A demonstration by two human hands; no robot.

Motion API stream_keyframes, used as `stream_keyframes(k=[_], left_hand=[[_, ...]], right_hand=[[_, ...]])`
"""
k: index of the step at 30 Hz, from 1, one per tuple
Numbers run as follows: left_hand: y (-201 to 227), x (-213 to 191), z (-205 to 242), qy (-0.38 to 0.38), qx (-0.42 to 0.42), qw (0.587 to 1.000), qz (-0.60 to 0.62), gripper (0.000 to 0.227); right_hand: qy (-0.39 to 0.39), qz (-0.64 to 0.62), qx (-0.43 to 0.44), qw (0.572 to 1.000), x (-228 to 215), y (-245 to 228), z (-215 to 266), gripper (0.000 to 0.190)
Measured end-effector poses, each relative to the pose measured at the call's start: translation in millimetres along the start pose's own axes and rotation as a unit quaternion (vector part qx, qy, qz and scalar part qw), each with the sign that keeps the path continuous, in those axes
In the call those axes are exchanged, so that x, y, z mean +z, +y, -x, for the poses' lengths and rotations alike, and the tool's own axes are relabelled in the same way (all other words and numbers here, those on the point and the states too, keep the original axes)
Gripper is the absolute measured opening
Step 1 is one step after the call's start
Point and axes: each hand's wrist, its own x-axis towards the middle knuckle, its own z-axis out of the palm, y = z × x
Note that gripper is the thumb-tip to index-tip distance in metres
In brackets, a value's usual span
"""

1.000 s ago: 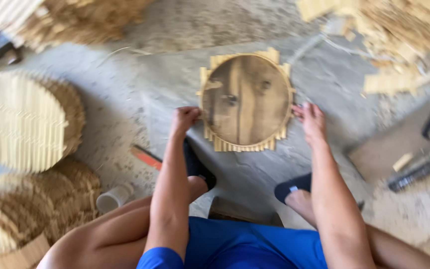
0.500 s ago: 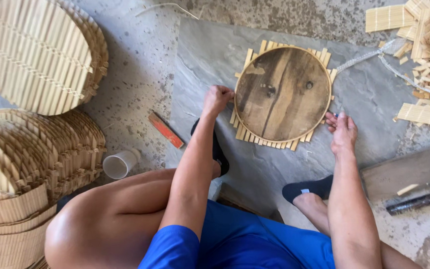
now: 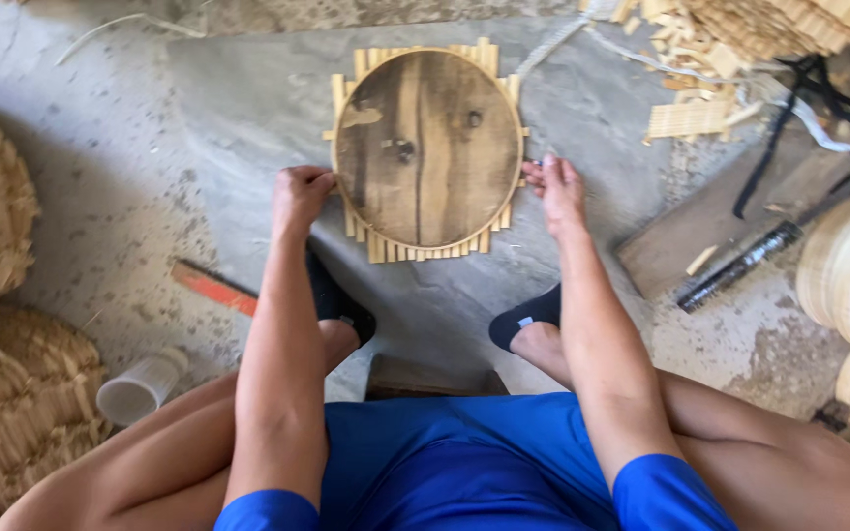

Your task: The person sits on the floor and repeatedly places a circular wooden template onto rectangular bamboo mats, aligns the edges, and then removes the template. This process is repeated multiple times with different mats.

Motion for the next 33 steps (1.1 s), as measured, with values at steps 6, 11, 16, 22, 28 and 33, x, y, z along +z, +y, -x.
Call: stream_keyframes(k=[6, 11, 16, 22, 28, 33], left_hand=[[11, 10, 12, 0.115, -0.007, 0.991, -0.066, 0.021], [76, 66, 12, 0.125, 0.216, 0.929, -0.275, 0.047], [155, 139, 12, -0.138, 0.053, 0.892, -0.428, 0.109], [176, 141, 13, -0.197, -0.010, 0.859, -0.472, 0.138], [157, 155, -13, -0.058, 0.090, 0.861, -0.497, 0.131], [128, 166, 1, -0.175, 0.013, 0.859, -0.480, 0.139]], right_hand=[[0.005, 0.000, 0.002, 1.000, -4, 5, 12, 0.031], [0.027, -0.007, 0.029, 0.999, 5, -4, 4, 0.029], [0.040, -0.021, 0.066, 0.997, 6, -4, 2, 0.030], [0.022, -0.034, 0.072, 0.997, 2, 1, -1, 0.032], [0.092, -0.079, 0.063, 0.991, 13, -57, 4, 0.026], [-0.172, 0.052, -0.036, 0.983, 23, -96, 22, 0.020]])
